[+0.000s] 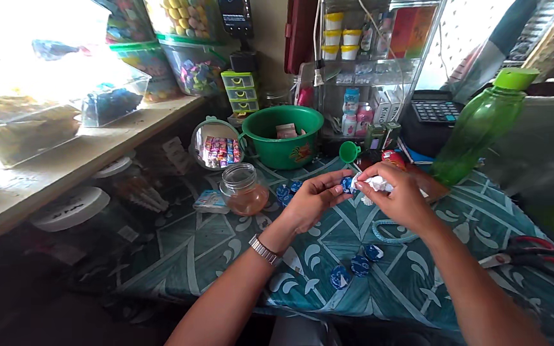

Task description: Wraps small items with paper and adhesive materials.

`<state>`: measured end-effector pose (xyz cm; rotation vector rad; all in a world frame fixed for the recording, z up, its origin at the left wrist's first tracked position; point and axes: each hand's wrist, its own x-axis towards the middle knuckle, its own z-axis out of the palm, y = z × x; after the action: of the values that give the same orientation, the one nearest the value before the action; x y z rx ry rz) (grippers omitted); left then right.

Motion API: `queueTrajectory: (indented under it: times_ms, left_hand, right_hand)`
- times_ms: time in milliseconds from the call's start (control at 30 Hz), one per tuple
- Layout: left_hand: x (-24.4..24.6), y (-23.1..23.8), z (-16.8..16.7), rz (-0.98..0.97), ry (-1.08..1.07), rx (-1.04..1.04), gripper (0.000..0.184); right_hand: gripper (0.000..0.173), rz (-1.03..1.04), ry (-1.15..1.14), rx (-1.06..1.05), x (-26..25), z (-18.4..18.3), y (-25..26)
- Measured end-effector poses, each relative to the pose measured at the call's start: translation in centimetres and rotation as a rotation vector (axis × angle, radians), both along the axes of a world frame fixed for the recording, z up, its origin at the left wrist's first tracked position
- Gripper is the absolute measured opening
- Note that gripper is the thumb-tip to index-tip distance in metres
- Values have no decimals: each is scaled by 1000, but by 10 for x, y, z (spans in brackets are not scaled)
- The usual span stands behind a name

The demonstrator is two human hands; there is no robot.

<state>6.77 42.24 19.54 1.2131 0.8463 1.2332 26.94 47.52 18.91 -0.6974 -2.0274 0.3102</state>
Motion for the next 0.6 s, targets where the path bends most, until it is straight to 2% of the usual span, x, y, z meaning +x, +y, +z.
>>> queueTrajectory:
  times_ms: [200,400,600]
  left_hand:
    - [0,1,0,-32,-31,-8,39]
    - [1,-1,0,-34,-20,-7,34]
    - [1,0,1,-48,-17,-31,34]
  right_hand:
    - [15,-44,63,60,2,2,0]
    - [13,21,-9,106,-7,-5,-4]
    - [15,-134,33,117,0,3,-4]
